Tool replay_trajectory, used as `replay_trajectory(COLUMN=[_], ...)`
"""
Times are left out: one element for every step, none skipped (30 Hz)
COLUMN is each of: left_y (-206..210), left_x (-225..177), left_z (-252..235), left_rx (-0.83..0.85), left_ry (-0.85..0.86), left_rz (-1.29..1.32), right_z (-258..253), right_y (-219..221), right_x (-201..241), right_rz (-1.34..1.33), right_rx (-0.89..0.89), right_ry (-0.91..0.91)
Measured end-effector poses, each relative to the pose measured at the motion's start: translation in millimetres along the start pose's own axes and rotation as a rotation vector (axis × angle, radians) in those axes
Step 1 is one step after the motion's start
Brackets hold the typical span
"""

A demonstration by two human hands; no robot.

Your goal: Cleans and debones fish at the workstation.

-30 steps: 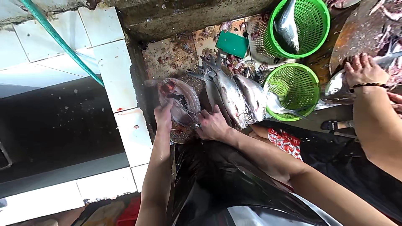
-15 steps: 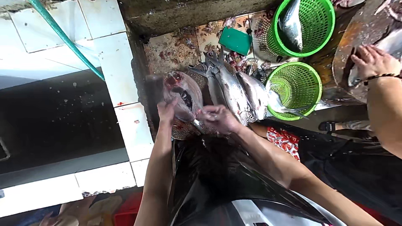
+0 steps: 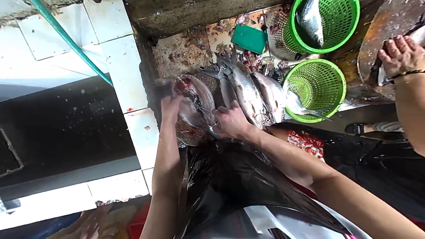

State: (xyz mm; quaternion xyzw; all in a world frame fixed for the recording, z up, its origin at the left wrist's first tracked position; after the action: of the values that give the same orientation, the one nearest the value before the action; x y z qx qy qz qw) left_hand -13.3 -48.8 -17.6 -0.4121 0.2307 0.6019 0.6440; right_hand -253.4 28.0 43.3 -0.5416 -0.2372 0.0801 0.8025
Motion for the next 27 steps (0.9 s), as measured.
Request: replay_trajectory(left_y=[0.1,0.8,1.5,2.3,3.4,4.5,5.1,5.9,7.3,9.0,11.1,12.9,14.7,16.1,16.5,15.3,13.1,11.4,10.8,11.1,12.3,14.6,17.7,20.6,23.1,25.1,26.6], left_x=[-1.4,-2.3,-2.1,-1.8,-1.0,-0.9,-2.5,-4.5,-5.2,-5.3,-5.9,-6.4,-6.7,-7.2,-7.4,-7.2,-7.0,-6.8,-6.4,-4.5,-3.1,-3.9,-4.3,-4.3,-6.0,-9.1,-11.3], left_z=[0.7,1.6,2.2,3.1,4.0,5.9,8.0,9.0,10.5,12.1,13.3,14.7,16.0,17.0,16.5,15.3,13.9,12.4,11.4,12.2,13.5,13.4,14.3,17.6,20.4,22.3,24.1], left_rx=[0.003,-0.001,-0.005,-0.012,-0.028,-0.041,-0.046,-0.052,-0.057,-0.062,-0.066,-0.069,-0.066,-0.066,-0.071,-0.073,-0.067,-0.052,-0.028,0.002,0.032,0.059,0.087,0.108,0.118,0.113,0.101], left_ry=[0.005,0.014,0.023,0.026,0.025,0.019,0.014,0.013,0.015,0.019,0.023,0.030,0.041,0.053,0.068,0.074,0.070,0.055,0.037,0.023,0.026,0.055,0.095,0.125,0.141,0.150,0.155], left_rz=[0.023,0.039,0.045,0.050,0.056,0.064,0.065,0.070,0.076,0.080,0.081,0.078,0.070,0.055,0.034,0.017,0.019,0.054,0.114,0.168,0.193,0.187,0.175,0.155,0.133,0.111,0.084], right_z=[-0.8,-0.8,0.1,1.8,4.7,8.2,10.5,11.2,11.9,11.3,8.6,4.5,-0.9,-6.4,-11.0,-14.0,-15.6,-16.1,-15.5,-12.8,-10.8,-11.7,-11.3,-7.7,-4.7,-4.3,-5.5], right_y=[0.6,1.9,3.0,3.4,3.2,3.1,3.2,3.1,3.8,5.0,6.0,7.1,8.6,10.3,12.2,14.6,18.1,22.2,26.4,28.5,27.1,21.8,14.9,6.9,-2.6,-10.7,-14.4], right_x=[3.2,4.7,5.3,5.5,5.9,6.5,7.2,8.0,9.4,11.0,12.7,14.8,16.6,18.0,17.7,14.7,9.1,3.9,0.2,-2.6,-4.8,-6.7,-4.3,3.5,12.8,20.5,26.1], right_rz=[0.006,0.011,0.019,0.031,0.044,0.053,0.054,0.058,0.064,0.072,0.076,0.077,0.059,0.003,-0.124,-0.345,-0.697,-1.162,-1.560,-1.723,-1.615,-1.301,-0.910,-0.566,-0.304,-0.123,-0.008], right_rx=[0.022,0.027,0.018,0.004,-0.014,-0.035,-0.050,-0.057,-0.060,-0.062,-0.060,-0.051,-0.045,-0.030,-0.008,0.022,0.040,0.106,0.195,0.248,0.227,0.163,0.100,0.051,0.039,0.056,0.054], right_ry=[0.002,0.001,-0.004,-0.011,-0.021,-0.031,-0.044,-0.051,-0.051,-0.040,-0.020,0.006,0.026,0.037,0.039,0.041,0.042,0.061,0.092,0.123,0.154,0.156,0.146,0.126,0.116,0.116,0.117])
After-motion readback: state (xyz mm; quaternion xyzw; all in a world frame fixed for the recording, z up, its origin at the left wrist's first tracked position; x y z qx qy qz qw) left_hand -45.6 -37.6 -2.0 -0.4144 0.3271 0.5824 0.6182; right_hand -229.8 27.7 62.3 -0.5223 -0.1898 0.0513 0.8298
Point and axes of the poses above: each hand's wrist, its own z-axis away from the middle knuckle, its own y-axis out of the palm, x = y × z, the point moved 2 cm from there along -z, towards the middle knuckle, and after that the axes turned 2 degrees about x, right-handed, at the moved point
